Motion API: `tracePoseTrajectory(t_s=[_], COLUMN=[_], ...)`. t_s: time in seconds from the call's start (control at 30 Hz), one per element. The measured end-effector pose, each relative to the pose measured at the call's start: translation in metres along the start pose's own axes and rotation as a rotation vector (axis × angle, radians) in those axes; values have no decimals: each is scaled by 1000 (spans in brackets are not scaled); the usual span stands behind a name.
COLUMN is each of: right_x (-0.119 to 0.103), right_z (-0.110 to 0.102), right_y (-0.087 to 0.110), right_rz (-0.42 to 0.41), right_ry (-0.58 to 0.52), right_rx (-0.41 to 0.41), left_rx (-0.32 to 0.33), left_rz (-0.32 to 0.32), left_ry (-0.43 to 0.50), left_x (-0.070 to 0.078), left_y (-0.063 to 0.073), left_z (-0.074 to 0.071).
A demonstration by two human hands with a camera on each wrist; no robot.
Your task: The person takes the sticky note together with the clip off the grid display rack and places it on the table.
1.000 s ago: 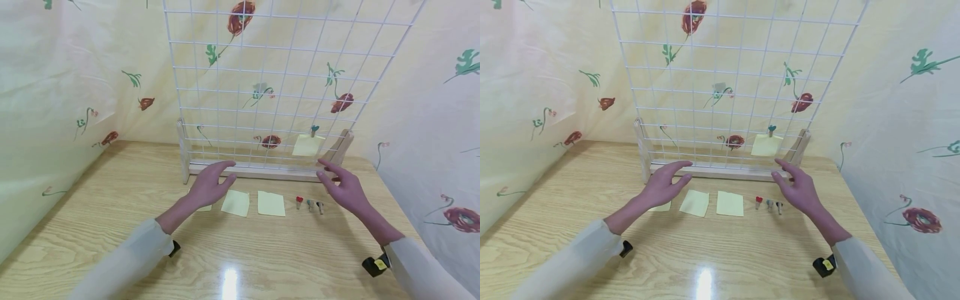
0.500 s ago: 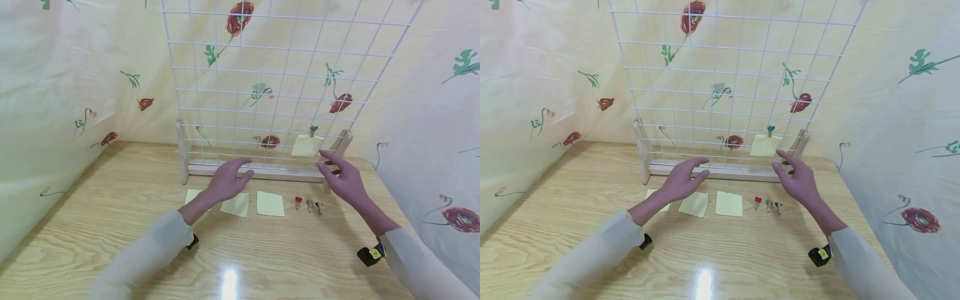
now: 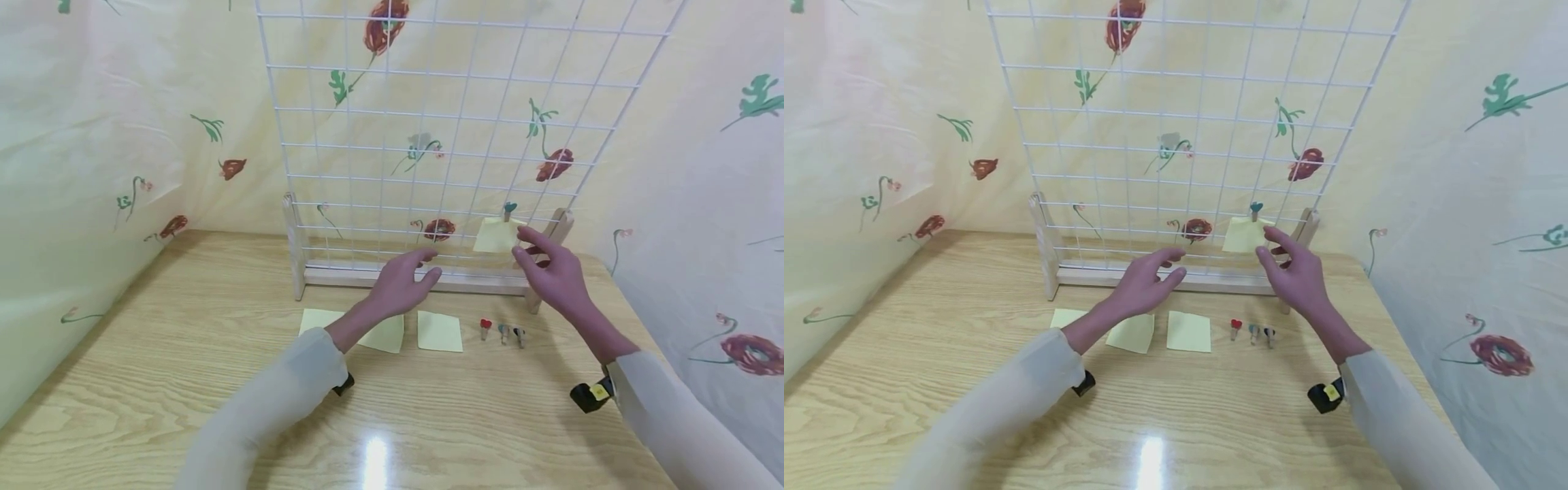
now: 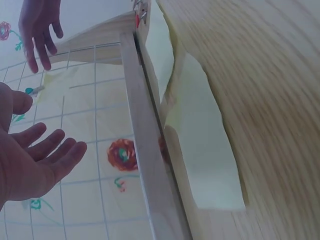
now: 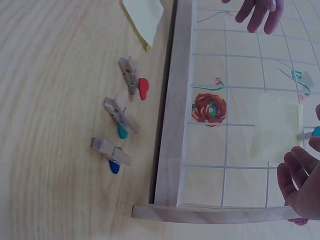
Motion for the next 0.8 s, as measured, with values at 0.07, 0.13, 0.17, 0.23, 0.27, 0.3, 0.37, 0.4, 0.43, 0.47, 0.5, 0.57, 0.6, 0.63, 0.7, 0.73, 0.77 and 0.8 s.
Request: tracePoseTrajectory(t_s=[0.07, 0.13, 0.17, 0.23, 0.27, 0.3, 0.37, 0.4, 0.43, 0.47, 0.5, 0.57, 0.6, 0.63, 0.7, 0.73, 0.77, 0.8], right_x=[0, 0, 0, 0, -1, -1, -1, -1, 0, 0, 0, 1, 1, 0, -1, -1, -2, -2], right_z=[0, -1, -1, -1, -2, -2, -2, -2, -2, -2, -2, -2, -1, -1, 0, 0, 1, 1], right_y=[-3, -5, -6, -9, -10, -11, -12, -13, -14, -15, -16, -19, -20, -21, -24, -26, -27, -29], right_rz=[14, 34, 38, 48, 51, 52, 45, 47, 45, 42, 40, 43, 45, 45, 49, 51, 51, 53], right_ry=[0, -4, -7, -11, -17, -22, -24, -25, -27, -27, -25, -24, -22, -18, -15, -14, -13, -14], right_rx=[6, 10, 9, 11, 13, 16, 19, 22, 23, 24, 25, 27, 26, 25, 24, 25, 29, 33], left_rx=[-4, -9, -11, -13, -15, -18, -20, -23, -27, -30, -32, -36, -39, -40, -45, -48, -49, -53], left_rz=[-9, -13, -17, -27, -32, -39, -50, -56, -60, -66, -69, -78, -84, -89, -102, -110, -116, -124], left_ry=[21, 48, 57, 71, 78, 85, 95, 104, 111, 118, 128, 151, 162, 174, 198, 203, 208, 212], left_x=[2, 5, 6, 9, 10, 11, 14, 15, 15, 16, 18, 19, 20, 21, 22, 22, 23, 23], left_y=[-4, -8, -10, -13, -15, -16, -20, -21, -23, -25, -26, -30, -31, -32, -35, -36, -38, -39], left_z=[4, 8, 9, 12, 14, 15, 18, 19, 20, 21, 22, 24, 25, 26, 27, 28, 29, 29])
Point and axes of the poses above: each hand's wrist, its own y-axis away from the middle knuckle, its own z-axis out of the palm, x = y × z, the point moved 1 cm from there along -y, towards the middle knuckle, and after that the axes turned 13 degrees about -z, right-handed, at the moved point
